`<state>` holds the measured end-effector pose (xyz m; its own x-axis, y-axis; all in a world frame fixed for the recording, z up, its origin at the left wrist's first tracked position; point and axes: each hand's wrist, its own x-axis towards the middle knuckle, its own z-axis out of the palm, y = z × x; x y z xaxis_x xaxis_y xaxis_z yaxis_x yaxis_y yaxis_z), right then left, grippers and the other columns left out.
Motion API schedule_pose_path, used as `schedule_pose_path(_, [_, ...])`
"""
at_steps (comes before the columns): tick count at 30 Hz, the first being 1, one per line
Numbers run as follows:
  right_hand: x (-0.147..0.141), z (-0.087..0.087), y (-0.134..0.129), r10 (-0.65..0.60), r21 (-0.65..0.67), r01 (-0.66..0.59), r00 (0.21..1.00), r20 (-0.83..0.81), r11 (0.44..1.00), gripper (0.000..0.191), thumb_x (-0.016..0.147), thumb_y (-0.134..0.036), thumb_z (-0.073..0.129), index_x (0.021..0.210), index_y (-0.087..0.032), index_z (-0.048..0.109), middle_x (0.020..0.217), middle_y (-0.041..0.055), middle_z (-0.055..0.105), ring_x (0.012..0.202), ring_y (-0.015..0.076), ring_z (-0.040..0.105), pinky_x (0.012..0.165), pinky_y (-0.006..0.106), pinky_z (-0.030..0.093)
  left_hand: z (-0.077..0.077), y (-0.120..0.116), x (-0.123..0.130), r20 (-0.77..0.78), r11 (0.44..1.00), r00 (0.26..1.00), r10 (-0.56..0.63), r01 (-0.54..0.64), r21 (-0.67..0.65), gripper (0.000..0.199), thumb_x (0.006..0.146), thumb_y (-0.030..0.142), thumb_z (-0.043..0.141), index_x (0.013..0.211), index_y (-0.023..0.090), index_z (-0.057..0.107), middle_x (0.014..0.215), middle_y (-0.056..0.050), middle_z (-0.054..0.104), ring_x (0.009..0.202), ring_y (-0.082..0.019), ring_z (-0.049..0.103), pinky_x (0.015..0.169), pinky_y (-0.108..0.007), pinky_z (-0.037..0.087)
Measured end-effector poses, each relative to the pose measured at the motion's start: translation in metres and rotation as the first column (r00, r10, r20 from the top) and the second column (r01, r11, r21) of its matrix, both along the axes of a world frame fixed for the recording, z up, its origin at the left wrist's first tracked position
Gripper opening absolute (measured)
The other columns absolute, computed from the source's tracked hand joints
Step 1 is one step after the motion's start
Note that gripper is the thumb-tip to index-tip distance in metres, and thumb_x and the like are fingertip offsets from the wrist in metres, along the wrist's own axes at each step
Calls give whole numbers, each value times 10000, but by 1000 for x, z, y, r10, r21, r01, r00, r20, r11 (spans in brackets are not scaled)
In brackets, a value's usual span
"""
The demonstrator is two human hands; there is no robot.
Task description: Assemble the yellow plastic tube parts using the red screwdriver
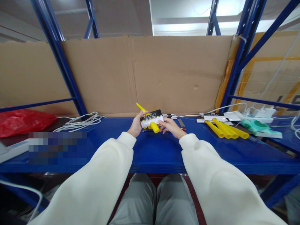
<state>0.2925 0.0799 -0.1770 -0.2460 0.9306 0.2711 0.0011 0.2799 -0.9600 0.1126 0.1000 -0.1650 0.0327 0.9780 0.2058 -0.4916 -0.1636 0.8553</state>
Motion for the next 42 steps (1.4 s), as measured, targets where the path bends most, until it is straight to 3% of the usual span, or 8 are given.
schedule_pose_path(7, [0,0,0,60,-39,-60,998,-7,997,147,832,-311,715,874,-171,700,825,58,725,560,110,622,442,188,484,-2,6,-1,-6,993,993,116,-116,-24,419,833,491,601,1020,135,717,917,-86,737,741,-190,701,707,-291,539])
schedule_pose_path(19, [0,4,-4,90,-82,-94,995,-48,992,175,834,-331,722,813,-172,652,711,37,704,546,113,616,478,197,483,-1,6,-7,-48,982,982,183,-185,-32,364,748,459,658,948,160,711,754,-35,678,688,-175,638,682,-292,501])
schedule_pose_path(24, [0,6,-5,84,-82,-88,996,-43,993,221,835,-376,724,791,-174,643,673,39,695,557,124,629,474,200,486,-1,8,-8,-36,962,962,272,-272,15,209,733,311,650,866,162,711,704,-12,653,625,-137,612,580,-230,463])
schedule_pose_path(29, [1,6,-6,88,-88,-91,995,-36,992,262,811,-404,745,762,-166,645,657,39,687,565,126,636,490,205,494,1,7,-11,-38,930,930,367,-367,10,173,771,276,631,893,170,692,713,-4,616,556,-108,582,496,-203,429])
schedule_pose_path(33, [1,5,-5,121,-99,-123,992,-25,988,287,785,-412,764,726,-164,631,628,28,669,554,119,625,482,196,478,1,8,-13,-40,902,902,430,-428,55,126,741,229,690,832,180,617,740,13,596,582,-104,583,523,-208,437])
schedule_pose_path(36, [1,5,-5,121,-95,-123,992,-23,988,273,787,-402,760,733,-164,636,643,30,674,561,118,623,497,201,479,1,10,-13,-46,891,892,451,-446,89,222,684,173,739,779,194,539,704,31,578,605,-108,586,574,-221,459])
schedule_pose_path(42, [3,6,-3,64,-87,-68,997,-49,994,239,806,-376,736,760,-164,635,642,30,668,549,120,616,496,208,473,-2,14,-13,-41,856,859,511,-504,114,252,671,89,681,776,210,487,714,45,550,664,-110,588,703,-253,493])
